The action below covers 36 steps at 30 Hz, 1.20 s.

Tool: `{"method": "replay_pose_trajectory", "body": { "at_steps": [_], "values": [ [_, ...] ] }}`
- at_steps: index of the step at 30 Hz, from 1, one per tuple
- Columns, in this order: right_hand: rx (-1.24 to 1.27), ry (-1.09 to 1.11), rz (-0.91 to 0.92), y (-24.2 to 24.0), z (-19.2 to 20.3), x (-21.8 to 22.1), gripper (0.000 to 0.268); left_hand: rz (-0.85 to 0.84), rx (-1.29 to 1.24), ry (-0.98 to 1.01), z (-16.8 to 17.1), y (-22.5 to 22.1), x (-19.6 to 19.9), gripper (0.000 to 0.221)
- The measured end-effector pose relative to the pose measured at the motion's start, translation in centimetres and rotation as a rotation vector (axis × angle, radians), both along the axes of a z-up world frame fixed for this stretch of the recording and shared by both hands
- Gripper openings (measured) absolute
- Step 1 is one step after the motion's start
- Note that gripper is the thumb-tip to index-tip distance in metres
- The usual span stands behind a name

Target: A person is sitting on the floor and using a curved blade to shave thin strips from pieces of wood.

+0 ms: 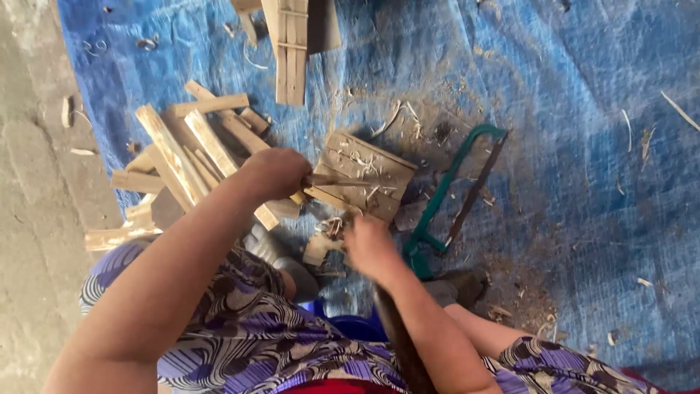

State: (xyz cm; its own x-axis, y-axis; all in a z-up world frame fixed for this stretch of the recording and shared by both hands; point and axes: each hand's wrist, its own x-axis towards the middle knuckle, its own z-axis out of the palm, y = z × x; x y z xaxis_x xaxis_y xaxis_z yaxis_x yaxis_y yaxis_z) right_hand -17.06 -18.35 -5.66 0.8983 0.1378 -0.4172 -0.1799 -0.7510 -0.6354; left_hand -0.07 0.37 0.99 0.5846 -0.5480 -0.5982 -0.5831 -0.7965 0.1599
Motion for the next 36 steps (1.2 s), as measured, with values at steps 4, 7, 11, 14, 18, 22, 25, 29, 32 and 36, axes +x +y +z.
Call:
{"method": "replay_pose_trajectory", "body": {
  "at_steps": [4, 7, 11, 14, 18, 22, 25, 29, 32, 36],
  "values": [
    [0.145, 0.063, -0.031, 1.5, 5.5, 0.7, 0.037, 0.076, -0.022, 0.039, -1.6, 0.9, 0.5, 0.035],
    [0.137, 0.167, -0.056, 0.8, 1.3, 1.2, 0.045, 0.019, -0.036, 0.055, -1.5, 1.2, 0.5, 0.033],
    [-0.049, 0.081, 0.052, 1.2, 1.2, 0.1, 0.035, -0.003, -0.001, 0.005, -0.7, 1.0, -0.1, 0.031],
    [0.035, 0.102, 0.044, 1.8, 3.8, -0.3, 0.037, 0.028, 0.014, 0.003, -1.9, 1.3, 0.0, 0.029],
    [0.039, 0.184, 0.004, 0.4, 0.6, 1.4, 0.045, 0.015, 0.007, -0.017, -2.7, 1.3, 0.2, 0.027],
    [0.0, 0.197, -0.005, 1.0, 2.3, 0.8, 0.047, 0.007, 0.013, -0.02, -2.9, 1.2, 0.3, 0.027],
    [-0.054, 0.121, 0.013, 2.1, 4.9, 0.0, 0.036, 0.02, 0.029, 0.027, -1.9, 1.1, 0.3, 0.027],
    [-0.099, 0.105, -0.022, 0.2, -2.5, 0.5, 0.031, 0.054, 0.017, -0.014, -1.9, 1.1, 0.3, 0.024],
    [-0.136, 0.188, -0.042, -1.0, -4.2, 2.0, 0.035, 0.036, -0.023, -0.043, -3.5, 1.1, 0.8, 0.022],
    [-0.045, 0.145, -0.11, -0.7, -1.3, 2.5, 0.037, 0.221, -0.279, -0.029, -3.5, 0.3, 1.0, 0.029]
  ]
}}
